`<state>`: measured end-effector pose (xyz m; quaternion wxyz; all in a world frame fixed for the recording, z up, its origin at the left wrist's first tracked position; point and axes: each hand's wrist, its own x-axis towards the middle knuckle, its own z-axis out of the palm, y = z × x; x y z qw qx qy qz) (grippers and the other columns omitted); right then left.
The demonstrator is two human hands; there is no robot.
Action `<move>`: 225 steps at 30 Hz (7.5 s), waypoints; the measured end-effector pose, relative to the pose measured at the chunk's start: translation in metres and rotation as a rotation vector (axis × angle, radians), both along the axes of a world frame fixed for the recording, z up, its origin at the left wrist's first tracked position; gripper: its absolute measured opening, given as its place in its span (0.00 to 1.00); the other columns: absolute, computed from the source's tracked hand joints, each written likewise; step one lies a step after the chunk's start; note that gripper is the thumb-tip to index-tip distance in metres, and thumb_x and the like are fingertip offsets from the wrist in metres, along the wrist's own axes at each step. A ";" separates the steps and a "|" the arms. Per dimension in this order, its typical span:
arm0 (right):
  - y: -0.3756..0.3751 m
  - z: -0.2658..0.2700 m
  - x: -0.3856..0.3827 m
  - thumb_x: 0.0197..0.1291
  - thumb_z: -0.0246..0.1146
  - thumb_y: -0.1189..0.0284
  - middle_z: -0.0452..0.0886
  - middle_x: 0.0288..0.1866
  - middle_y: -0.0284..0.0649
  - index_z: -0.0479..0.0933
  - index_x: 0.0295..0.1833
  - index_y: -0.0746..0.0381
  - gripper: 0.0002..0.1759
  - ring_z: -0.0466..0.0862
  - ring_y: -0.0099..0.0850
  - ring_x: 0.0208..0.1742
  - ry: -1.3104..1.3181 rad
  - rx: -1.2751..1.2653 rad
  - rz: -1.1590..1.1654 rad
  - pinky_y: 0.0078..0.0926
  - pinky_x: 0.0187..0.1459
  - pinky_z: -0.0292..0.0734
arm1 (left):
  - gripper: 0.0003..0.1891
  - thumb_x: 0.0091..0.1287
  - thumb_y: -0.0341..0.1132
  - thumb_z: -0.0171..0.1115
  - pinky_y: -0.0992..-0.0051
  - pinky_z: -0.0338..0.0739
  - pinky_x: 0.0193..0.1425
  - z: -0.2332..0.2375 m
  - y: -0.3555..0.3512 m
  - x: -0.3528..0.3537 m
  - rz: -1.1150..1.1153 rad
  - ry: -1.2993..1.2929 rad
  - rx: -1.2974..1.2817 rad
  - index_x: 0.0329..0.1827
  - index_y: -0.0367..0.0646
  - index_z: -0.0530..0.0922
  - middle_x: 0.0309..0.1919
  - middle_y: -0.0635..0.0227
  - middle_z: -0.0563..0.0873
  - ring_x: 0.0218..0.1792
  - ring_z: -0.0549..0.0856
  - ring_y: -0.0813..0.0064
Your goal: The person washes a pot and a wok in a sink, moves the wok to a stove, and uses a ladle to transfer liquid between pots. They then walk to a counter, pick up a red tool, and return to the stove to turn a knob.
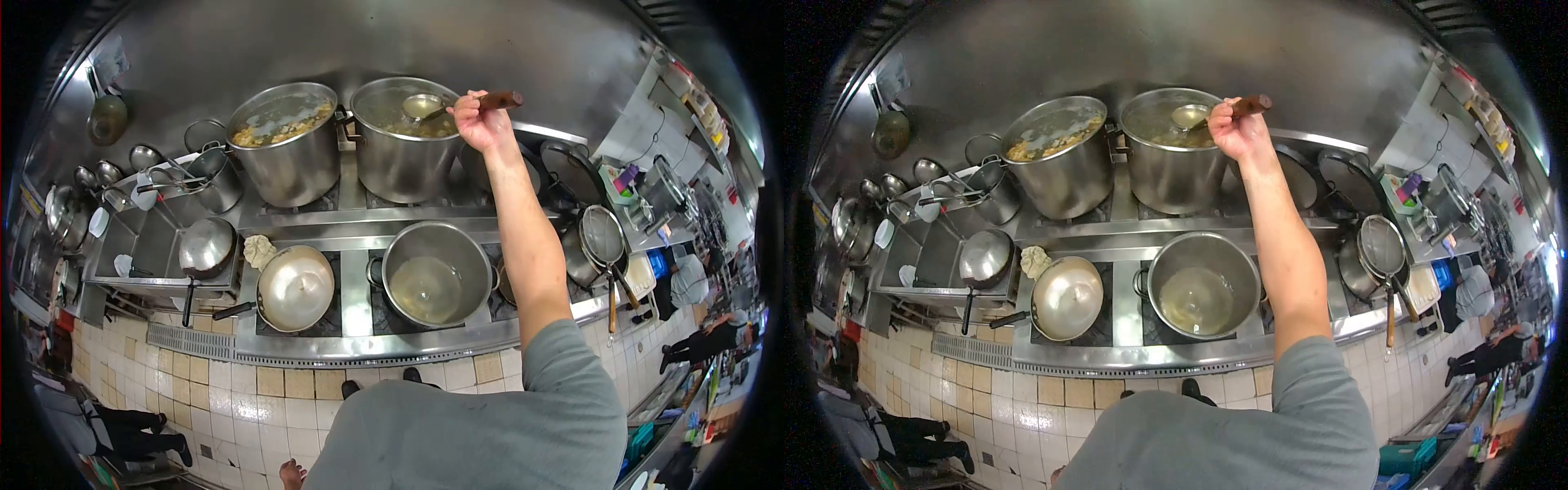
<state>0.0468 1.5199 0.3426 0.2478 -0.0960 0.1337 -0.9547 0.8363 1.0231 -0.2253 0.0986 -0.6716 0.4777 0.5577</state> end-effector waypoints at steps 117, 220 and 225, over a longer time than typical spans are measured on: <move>-0.018 0.003 0.042 0.61 0.58 0.77 0.73 0.25 0.39 0.58 0.57 0.80 0.25 0.75 0.28 0.23 0.013 -0.122 -0.005 0.23 0.25 0.73 | 0.13 0.72 0.37 0.56 0.58 0.76 0.30 -0.039 -0.015 0.007 -0.023 0.245 0.085 0.52 0.38 0.71 0.34 0.63 0.79 0.32 0.81 0.65; -0.020 -0.021 -0.005 0.56 0.60 0.77 0.72 0.25 0.35 0.68 0.28 0.61 0.08 0.74 0.27 0.24 -0.162 -0.069 0.053 0.24 0.26 0.73 | 0.16 0.73 0.45 0.55 0.64 0.71 0.24 -0.007 0.005 0.001 -0.048 0.023 0.008 0.57 0.47 0.71 0.34 0.64 0.80 0.22 0.80 0.65; -0.015 -0.011 0.017 0.61 0.57 0.76 0.72 0.24 0.36 0.68 0.37 0.67 0.05 0.75 0.28 0.25 -0.022 -0.142 0.012 0.24 0.27 0.73 | 0.16 0.73 0.45 0.55 0.64 0.71 0.24 -0.006 -0.002 -0.003 -0.077 0.046 0.006 0.57 0.47 0.71 0.34 0.64 0.80 0.22 0.80 0.65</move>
